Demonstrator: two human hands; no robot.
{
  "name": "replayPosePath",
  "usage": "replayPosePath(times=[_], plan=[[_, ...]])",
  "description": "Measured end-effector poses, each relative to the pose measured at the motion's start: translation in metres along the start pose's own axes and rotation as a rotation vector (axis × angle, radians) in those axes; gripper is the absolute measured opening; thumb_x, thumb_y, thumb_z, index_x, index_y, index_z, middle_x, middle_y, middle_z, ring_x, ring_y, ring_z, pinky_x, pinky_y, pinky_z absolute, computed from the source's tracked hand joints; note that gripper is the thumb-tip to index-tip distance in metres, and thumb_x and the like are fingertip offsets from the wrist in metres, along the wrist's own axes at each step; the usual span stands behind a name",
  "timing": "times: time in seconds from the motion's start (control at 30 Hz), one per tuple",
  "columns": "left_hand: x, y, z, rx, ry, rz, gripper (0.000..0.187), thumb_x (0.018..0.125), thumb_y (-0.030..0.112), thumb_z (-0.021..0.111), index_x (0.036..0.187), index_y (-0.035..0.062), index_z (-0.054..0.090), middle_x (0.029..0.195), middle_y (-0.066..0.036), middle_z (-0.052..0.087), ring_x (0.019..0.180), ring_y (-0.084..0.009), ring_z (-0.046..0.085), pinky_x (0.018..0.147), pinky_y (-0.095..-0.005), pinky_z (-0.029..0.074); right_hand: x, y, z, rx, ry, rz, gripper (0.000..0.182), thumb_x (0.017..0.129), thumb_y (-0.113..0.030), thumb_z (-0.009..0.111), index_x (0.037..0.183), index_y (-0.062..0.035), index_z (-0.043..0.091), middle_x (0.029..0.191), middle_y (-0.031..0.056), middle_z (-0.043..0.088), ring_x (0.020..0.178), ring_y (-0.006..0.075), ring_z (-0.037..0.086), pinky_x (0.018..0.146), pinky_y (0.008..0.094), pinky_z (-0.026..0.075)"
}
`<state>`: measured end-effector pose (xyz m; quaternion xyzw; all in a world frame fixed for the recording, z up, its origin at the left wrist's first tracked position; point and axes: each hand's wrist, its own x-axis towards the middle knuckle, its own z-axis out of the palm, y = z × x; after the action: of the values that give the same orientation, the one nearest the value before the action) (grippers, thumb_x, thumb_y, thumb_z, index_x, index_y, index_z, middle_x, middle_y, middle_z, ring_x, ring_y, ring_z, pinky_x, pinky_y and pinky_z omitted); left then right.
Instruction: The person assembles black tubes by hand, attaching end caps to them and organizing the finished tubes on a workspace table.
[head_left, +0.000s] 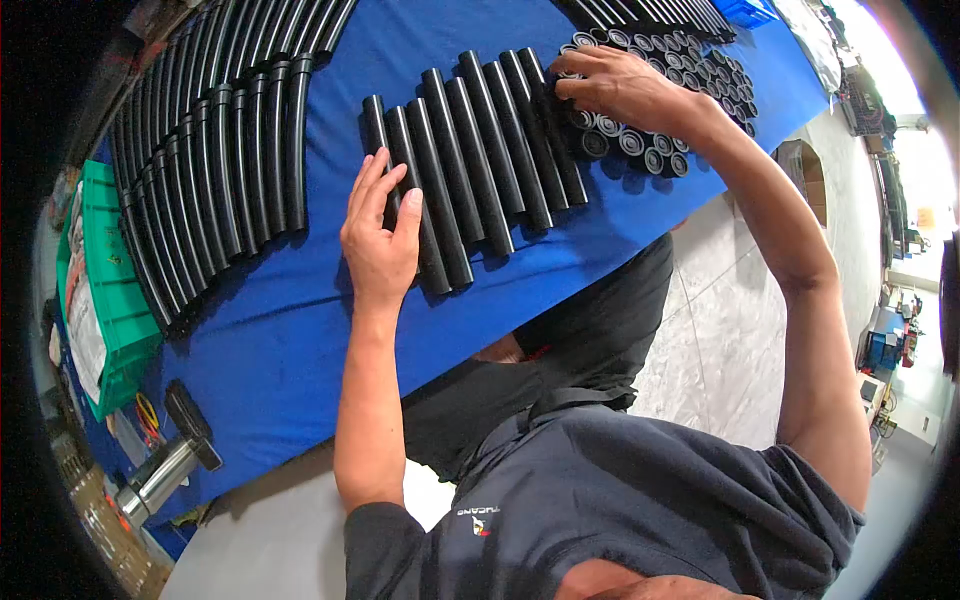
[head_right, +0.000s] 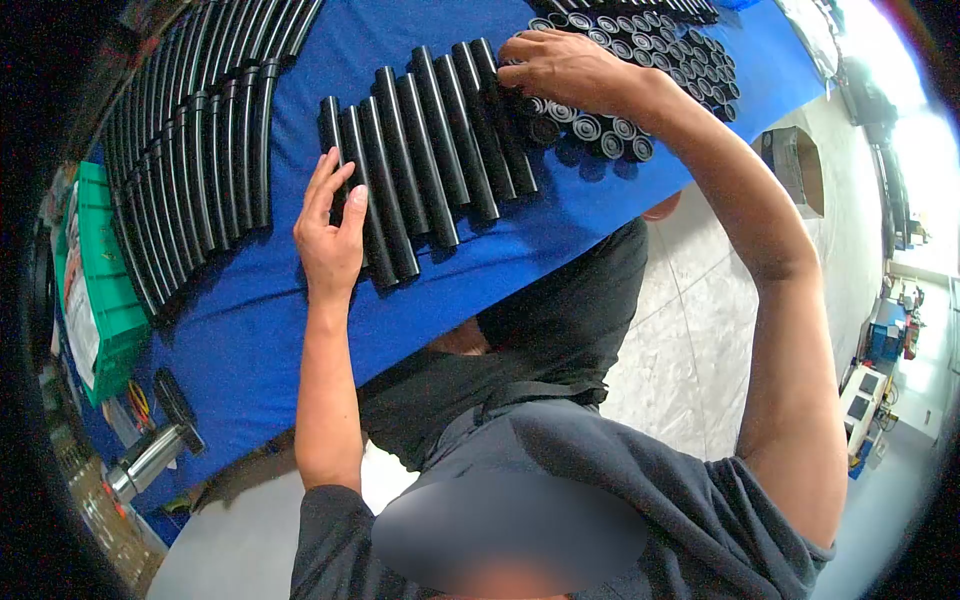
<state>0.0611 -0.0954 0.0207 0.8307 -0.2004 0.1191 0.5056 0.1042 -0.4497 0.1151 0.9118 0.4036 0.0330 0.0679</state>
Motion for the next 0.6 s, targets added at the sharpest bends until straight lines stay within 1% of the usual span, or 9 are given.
replayPosePath(times=[0.1,0.2,0.3,0.4,0.5,0.6], plan=[[0.0,0.001,0.001,-0.003,0.003,-0.001,0.029,0.091,0.013,0.067,0.117,-0.0007,0.069,0.137,-0.019,0.061,0.135,-0.0354,0.052,0.113,-0.043,0.04,0.002,0.005,0.006,0.044,0.007,-0.031,0.023,0.086,-0.011,0.069,0.106,-0.0049,0.059,0.127,0.01,0.057,0.118,0.0299,0.056,0.097,0.0401,0.051],[0.0,-0.002,0.0,0.0,-0.005,0.005,0.029,0.091,0.012,0.067,0.116,-0.0007,0.07,0.137,-0.019,0.061,0.135,-0.0355,0.052,0.113,-0.0433,0.04,0.004,0.008,0.011,0.062,0.012,-0.055,0.022,0.087,-0.011,0.068,0.104,-0.0038,0.057,0.121,0.0101,0.058,0.113,0.0305,0.057,0.096,0.0411,0.05],[0.001,-0.001,0.001,-0.01,0.002,0.002,0.028,0.091,0.012,0.067,0.116,-0.0008,0.07,0.137,-0.019,0.061,0.135,-0.0355,0.052,0.113,-0.0434,0.04,0.006,0.006,0.007,0.144,-0.023,0.026,0.019,0.088,-0.011,0.066,0.101,-0.0028,0.055,0.113,0.01,0.057,0.108,0.0304,0.056,0.095,0.0418,0.05],[0.0,-0.001,0.001,-0.003,0.001,0.01,0.028,0.091,0.012,0.067,0.116,-0.0006,0.07,0.137,-0.019,0.061,0.135,-0.0355,0.052,0.112,-0.0433,0.041,0.005,0.007,0.009,0.127,0.025,-0.009,0.015,0.09,-0.01,0.064,0.099,-0.0026,0.054,0.106,0.0105,0.055,0.105,0.0304,0.055,0.094,0.0432,0.049],[0.0,-0.001,0.001,0.006,-0.004,0.004,0.028,0.091,0.012,0.067,0.116,-0.0004,0.07,0.137,-0.019,0.061,0.135,-0.0356,0.052,0.113,-0.0431,0.04,0.004,0.006,0.001,0.115,-0.012,-0.018,0.013,0.092,-0.01,0.062,0.1,-0.0024,0.054,0.113,0.0108,0.057,0.111,0.0306,0.054,0.096,0.0433,0.049],[0.001,0.0,0.0,0.015,-0.011,0.004,0.028,0.092,0.012,0.067,0.116,-0.0002,0.07,0.137,-0.019,0.061,0.135,-0.0357,0.052,0.113,-0.0431,0.04,0.002,0.01,0.006,0.143,0.11,-0.036,0.011,0.094,-0.009,0.061,0.1,-0.0032,0.054,0.116,0.0114,0.059,0.113,0.0316,0.055,0.097,0.0424,0.048]])
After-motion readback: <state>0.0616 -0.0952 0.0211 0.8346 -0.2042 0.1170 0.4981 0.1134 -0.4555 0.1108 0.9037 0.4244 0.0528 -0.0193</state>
